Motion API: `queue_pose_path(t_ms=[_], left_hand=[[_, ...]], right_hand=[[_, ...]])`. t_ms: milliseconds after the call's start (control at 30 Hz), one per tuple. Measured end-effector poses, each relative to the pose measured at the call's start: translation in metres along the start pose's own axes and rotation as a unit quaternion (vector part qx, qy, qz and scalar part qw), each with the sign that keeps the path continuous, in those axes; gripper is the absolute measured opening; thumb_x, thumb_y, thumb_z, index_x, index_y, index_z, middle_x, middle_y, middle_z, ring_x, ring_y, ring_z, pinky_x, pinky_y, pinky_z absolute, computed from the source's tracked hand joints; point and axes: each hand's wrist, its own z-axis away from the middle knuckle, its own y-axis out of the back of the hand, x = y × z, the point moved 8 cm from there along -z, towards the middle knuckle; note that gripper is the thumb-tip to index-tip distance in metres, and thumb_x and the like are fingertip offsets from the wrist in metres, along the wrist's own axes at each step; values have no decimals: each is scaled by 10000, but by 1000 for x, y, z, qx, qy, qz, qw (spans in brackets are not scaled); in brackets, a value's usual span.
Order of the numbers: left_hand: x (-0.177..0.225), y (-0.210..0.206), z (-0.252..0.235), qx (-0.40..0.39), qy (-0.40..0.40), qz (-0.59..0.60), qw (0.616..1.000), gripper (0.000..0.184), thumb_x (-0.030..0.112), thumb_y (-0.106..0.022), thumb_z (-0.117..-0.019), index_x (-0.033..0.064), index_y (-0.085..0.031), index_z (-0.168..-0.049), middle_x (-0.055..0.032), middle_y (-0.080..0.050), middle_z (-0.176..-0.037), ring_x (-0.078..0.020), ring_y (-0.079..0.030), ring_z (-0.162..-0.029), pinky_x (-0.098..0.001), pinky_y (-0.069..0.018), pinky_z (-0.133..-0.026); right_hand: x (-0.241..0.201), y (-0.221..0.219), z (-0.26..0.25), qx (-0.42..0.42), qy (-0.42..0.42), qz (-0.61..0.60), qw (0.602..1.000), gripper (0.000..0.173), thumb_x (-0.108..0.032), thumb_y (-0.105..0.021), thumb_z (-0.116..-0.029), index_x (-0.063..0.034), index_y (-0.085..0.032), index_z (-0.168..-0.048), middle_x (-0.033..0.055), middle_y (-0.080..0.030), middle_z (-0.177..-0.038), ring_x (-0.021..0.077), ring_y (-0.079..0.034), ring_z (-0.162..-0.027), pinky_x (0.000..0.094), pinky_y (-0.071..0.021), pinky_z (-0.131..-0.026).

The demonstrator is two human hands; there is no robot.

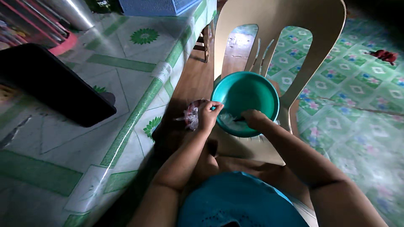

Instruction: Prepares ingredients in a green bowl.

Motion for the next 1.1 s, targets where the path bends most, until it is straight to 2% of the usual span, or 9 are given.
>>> queue_pose_path(t_ms=[133,367,433,500,733,800,867,1000,1100], left_hand=[[2,-1,-4,-15,15,-1,1000,181,260,-752,-947,101,-761,-1033,-48,-732,-1043,-164,-676,-1016,-393,-538,-944],[-8,-8,-26,-12,94,105,990,193,198,-773,-915,56,-739,-1041,-53,-721,-1024,-122,-681,-985,-324,-563,-914],[-13,-16,-36,-36,73,126,989,207,195,-763,-920,38,-730,-1051,-69,-720,-1041,-140,-680,-999,-349,-562,-927],[-14,-24,-42,-58,47,125,989,204,205,-756,-928,44,-731,-1050,-66,-724,-1042,-137,-682,-1005,-347,-561,-932],[19,-15,-44,39,2,66,997,201,213,-756,-930,50,-749,-1048,-61,-727,-1016,-107,-688,-962,-278,-562,-897],[29,-14,-43,49,-50,54,996,178,183,-760,-924,34,-753,-1020,-70,-736,-988,-113,-695,-954,-278,-565,-898],[36,-12,-39,57,-87,43,994,153,173,-762,-918,39,-754,-991,-61,-740,-967,-116,-693,-950,-284,-559,-898],[63,-3,-15,55,-162,21,985,94,144,-761,-920,60,-761,-962,-56,-737,-957,-157,-678,-969,-326,-541,-916],[49,-4,-13,64,-130,10,989,135,171,-743,-943,47,-754,-994,-77,-740,-992,-179,-687,-991,-352,-547,-932]], right_hand=[[-4,39,15,41,34,77,996,243,29,-654,-909,-20,-737,-1132,230,-642,-1265,455,-577,-1229,655,-489,-972],[4,47,37,-96,-6,214,972,152,-27,-622,-950,-7,-745,-1037,173,-719,-1098,385,-650,-1117,635,-442,-1006],[5,36,38,-98,-2,204,974,135,-21,-621,-948,1,-745,-996,184,-721,-1053,396,-665,-1067,649,-447,-1004],[4,24,38,-108,2,198,974,145,-33,-613,-957,-10,-743,-1017,179,-721,-1062,387,-667,-1059,640,-441,-1003],[-7,-3,32,-71,16,128,989,190,-62,-632,-964,-34,-735,-1122,190,-721,-1096,410,-665,-1078,657,-458,-983],[-12,5,32,-31,28,106,993,261,-7,-662,-917,-59,-732,-1163,178,-699,-1162,398,-639,-1132,644,-449,-1008],[-10,22,37,6,33,102,994,282,22,-648,-918,-69,-736,-1170,166,-690,-1212,387,-622,-1184,639,-433,-1027],[9,45,52,20,-1,107,994,220,13,-616,-947,-57,-752,-1105,184,-705,-1144,401,-638,-1145,649,-435,-1018],[22,35,51,41,0,95,995,192,0,-631,-937,-56,-761,-1066,169,-714,-1111,392,-653,-1107,640,-457,-988]])
